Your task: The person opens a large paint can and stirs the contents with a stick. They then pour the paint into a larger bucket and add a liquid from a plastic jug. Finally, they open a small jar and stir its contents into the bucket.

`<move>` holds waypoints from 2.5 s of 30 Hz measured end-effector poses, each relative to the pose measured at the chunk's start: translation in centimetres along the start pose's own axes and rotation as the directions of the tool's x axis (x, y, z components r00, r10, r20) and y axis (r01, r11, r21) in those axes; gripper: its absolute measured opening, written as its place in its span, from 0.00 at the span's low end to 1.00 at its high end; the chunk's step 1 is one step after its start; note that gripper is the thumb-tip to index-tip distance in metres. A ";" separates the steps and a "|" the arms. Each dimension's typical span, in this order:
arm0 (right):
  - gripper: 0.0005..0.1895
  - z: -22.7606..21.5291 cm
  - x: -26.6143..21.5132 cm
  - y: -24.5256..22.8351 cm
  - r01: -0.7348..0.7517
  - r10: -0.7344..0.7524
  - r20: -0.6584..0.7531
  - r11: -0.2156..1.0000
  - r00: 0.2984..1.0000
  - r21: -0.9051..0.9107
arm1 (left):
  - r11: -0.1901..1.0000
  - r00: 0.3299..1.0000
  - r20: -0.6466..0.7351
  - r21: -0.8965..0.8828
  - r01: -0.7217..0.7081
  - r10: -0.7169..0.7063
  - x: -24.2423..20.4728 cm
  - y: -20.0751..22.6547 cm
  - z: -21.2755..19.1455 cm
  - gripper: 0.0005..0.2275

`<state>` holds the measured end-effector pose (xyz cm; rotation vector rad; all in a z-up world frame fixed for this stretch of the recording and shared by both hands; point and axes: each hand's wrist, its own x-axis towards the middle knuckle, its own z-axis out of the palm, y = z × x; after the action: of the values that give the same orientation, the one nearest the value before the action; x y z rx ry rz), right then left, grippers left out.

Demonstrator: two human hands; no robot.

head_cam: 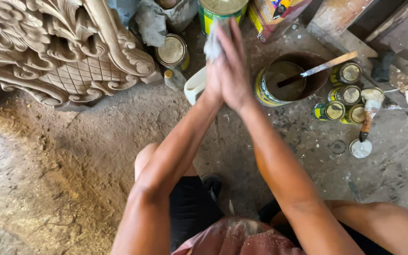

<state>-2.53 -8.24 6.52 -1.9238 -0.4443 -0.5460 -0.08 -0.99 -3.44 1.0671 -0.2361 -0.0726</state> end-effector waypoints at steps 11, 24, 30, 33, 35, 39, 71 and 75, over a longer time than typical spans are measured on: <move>0.17 1.5 -0.1 -0.4 0.020 0.041 0.149 0.923 0.988 -0.385 | 0.626 0.884 -0.132 -0.753 0.205 -0.448 0.1 9.3 2.0 0.42; 0.13 -0.2 1.7 1.4 0.235 -0.227 0.062 0.928 0.972 -0.289 | 0.599 0.977 0.028 -0.786 0.151 -0.210 0.5 4.6 -1.5 0.22; 0.19 -1.4 6.4 3.0 -0.333 0.655 -0.088 0.490 0.751 0.806 | 0.538 0.991 0.102 -0.842 0.037 0.091 0.6 9.9 0.7 0.38; 0.21 3.2 -0.1 -2.9 -0.133 0.207 -0.259 0.952 0.943 0.276 | 0.580 0.995 -0.103 -0.809 -0.094 0.017 2.5 12.3 0.5 0.44; 0.19 4.3 -2.4 -4.7 0.095 -0.131 -0.100 0.946 0.986 -0.309 | 0.565 0.973 -0.219 -0.813 -0.141 -0.072 2.2 12.3 0.1 0.47; 0.23 3.7 3.5 -1.5 -0.439 0.452 0.059 0.885 0.890 -0.157 | 0.571 0.981 -0.159 -0.818 -0.067 -0.112 1.3 12.2 0.7 0.47; 0.18 -9.3 -3.1 -0.2 0.123 0.199 0.465 0.809 0.863 -0.574 | 0.056 0.961 0.005 0.998 -0.021 0.277 14.6 2.3 -6.3 0.14; 0.20 -15.5 -5.1 -2.2 0.291 0.374 0.654 0.674 0.657 -0.679 | -0.079 0.977 0.195 0.979 -0.188 0.089 14.5 2.6 -4.2 0.31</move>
<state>-10.65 -21.88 10.83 -2.9682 -0.7818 0.2595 14.88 1.36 -0.80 2.6479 -0.5067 0.3565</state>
